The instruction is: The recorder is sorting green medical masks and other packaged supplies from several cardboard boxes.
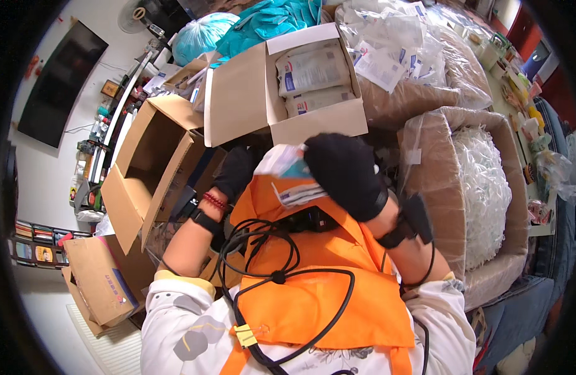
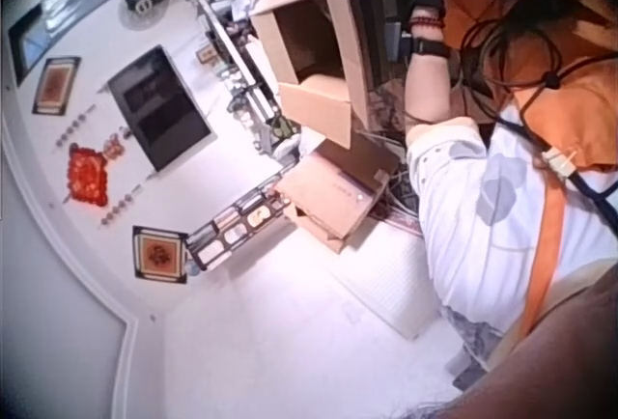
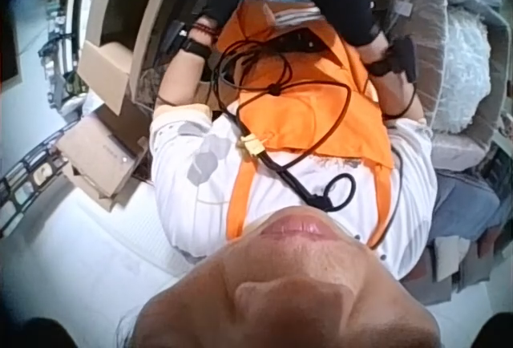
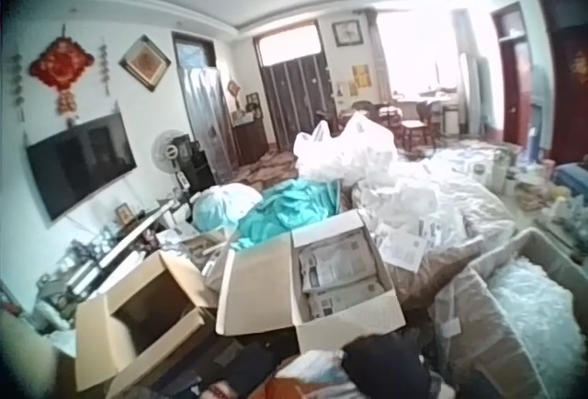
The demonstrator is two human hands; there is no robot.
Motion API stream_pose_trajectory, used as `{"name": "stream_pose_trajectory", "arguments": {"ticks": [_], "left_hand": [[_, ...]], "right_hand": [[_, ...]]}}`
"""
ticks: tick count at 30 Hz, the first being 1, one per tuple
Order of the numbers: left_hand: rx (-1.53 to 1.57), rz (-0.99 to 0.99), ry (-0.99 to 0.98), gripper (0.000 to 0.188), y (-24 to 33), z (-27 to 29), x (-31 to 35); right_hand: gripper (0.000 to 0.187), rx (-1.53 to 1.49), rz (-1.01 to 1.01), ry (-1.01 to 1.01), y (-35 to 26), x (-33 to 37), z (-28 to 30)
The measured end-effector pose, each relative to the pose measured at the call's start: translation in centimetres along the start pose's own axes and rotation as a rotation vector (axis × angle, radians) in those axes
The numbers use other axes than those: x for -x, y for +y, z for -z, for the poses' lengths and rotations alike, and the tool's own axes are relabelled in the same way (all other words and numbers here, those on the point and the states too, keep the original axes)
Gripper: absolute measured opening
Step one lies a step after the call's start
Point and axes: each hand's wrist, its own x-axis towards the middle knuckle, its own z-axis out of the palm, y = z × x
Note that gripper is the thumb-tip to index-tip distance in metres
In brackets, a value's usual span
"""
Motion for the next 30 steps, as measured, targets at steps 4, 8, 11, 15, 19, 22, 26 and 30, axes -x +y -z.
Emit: {"name": "stream_pose_trajectory", "arguments": {"ticks": [4,8,11,15,19,22,26,30], "left_hand": [[0.913,0.28,-0.216,0.02,2.4,6.1,-0.6],[1.004,-0.002,0.23,0.02,4.3,7.2,-1.1],[0.82,-0.152,0.297,0.021,6.4,9.2,-1.1],[0.929,0.041,0.162,0.019,8.5,11.1,-0.4],[1.028,0.064,0.221,0.019,8.8,9.7,-0.7],[0.888,0.034,0.284,0.019,8.6,8.6,-0.8],[0.622,-0.029,0.346,0.016,8.2,7.0,-1.4],[0.491,0.167,0.713,0.012,1.2,-5.7,-0.2]], "right_hand": [[0.012,-0.137,-0.134,-0.127,2.6,0.5,-0.7],[0.014,-0.25,-0.196,-0.196,3.4,0.9,-1.6],[0.016,-0.288,-0.246,-0.194,3.2,0.7,-1.7],[0.017,-0.194,-0.22,-0.199,3.0,0.9,-1.8],[0.016,-0.165,-0.19,-0.278,2.0,0.5,-1.9],[0.013,-0.053,-0.01,-0.239,1.0,0.5,-2.4],[0.012,0.089,0.156,-0.341,-0.6,0.9,-1.9],[0.015,0.051,0.393,-0.434,-5.5,0.0,0.6]]}}
